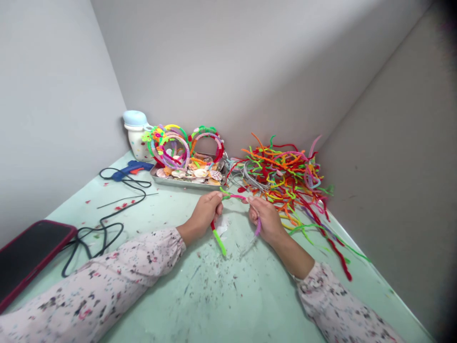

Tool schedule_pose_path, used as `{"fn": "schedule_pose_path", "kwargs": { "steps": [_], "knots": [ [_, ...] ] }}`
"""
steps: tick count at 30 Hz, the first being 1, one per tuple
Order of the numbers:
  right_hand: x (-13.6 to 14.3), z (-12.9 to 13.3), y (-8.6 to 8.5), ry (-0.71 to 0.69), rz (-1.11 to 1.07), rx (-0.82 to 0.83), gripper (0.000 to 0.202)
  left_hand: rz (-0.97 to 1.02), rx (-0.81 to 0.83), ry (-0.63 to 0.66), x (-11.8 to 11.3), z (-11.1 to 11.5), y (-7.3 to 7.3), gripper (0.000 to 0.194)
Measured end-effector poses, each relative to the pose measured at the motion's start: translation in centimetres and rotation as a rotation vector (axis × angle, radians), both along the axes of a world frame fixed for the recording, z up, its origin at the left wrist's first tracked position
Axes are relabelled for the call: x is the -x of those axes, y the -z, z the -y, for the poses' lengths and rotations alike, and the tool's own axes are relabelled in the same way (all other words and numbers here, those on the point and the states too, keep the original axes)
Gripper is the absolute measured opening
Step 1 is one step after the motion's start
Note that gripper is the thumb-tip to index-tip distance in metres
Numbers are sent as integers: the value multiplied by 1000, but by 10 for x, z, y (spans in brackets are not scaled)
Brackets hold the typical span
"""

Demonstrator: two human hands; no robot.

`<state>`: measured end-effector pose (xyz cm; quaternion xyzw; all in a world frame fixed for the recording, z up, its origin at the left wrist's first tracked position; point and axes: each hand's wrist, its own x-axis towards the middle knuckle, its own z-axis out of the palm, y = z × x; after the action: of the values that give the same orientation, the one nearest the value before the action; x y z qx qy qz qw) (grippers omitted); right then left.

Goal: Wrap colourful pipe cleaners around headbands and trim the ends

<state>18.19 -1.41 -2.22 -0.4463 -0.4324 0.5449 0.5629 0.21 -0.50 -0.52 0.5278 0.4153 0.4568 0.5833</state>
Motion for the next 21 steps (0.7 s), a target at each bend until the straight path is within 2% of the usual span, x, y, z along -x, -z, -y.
{"fn": "schedule_pose_path", "kwargs": {
  "steps": [8,21],
  "knots": [
    [1,-1,-2,61,-103,19,26,65,12,8,-2,-3,2,27],
    [2,-1,-4,133,-71,33,23,78,23,37,-3,-3,3,22]
  ]
}}
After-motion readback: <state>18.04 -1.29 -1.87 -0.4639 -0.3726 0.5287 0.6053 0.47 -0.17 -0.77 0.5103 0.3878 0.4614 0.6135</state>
